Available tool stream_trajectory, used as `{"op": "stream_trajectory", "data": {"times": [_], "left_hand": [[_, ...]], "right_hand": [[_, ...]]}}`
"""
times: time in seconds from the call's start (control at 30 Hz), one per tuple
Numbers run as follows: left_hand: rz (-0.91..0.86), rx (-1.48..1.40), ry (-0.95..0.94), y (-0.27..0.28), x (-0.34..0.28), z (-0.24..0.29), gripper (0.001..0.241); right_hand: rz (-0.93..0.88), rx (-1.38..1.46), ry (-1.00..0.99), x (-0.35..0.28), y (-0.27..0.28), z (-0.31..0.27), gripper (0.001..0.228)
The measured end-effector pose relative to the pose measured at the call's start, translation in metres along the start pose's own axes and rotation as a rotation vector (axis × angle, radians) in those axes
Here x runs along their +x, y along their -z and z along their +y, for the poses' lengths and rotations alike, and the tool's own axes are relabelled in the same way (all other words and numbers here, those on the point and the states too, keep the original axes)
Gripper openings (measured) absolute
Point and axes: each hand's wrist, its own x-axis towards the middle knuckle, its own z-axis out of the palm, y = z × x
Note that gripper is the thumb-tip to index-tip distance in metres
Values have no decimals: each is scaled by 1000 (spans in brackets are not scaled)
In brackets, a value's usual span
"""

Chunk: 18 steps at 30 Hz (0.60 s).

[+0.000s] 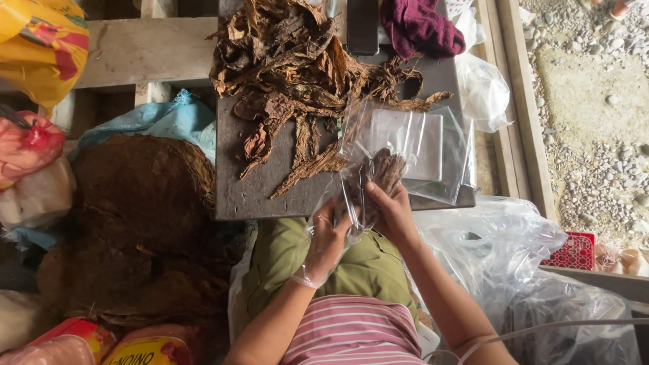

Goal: Bagging dried leaves into small plastic bags on a wooden table

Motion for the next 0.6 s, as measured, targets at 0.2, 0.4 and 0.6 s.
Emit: {"op": "stream_trajectory", "data": {"times": [0.2, 0.4, 0.6], "left_hand": [[-69, -62, -29, -2, -9, 11, 30], [-53, -35, -6, -2, 2, 7, 33], [-64, 43, -68, 2, -1, 2, 26]], "right_hand": [[53, 140, 168, -40, -74, -70, 33], [209, -20, 150, -18, -19, -21, 41], [13, 14, 145, -15, -8, -44, 33]]}}
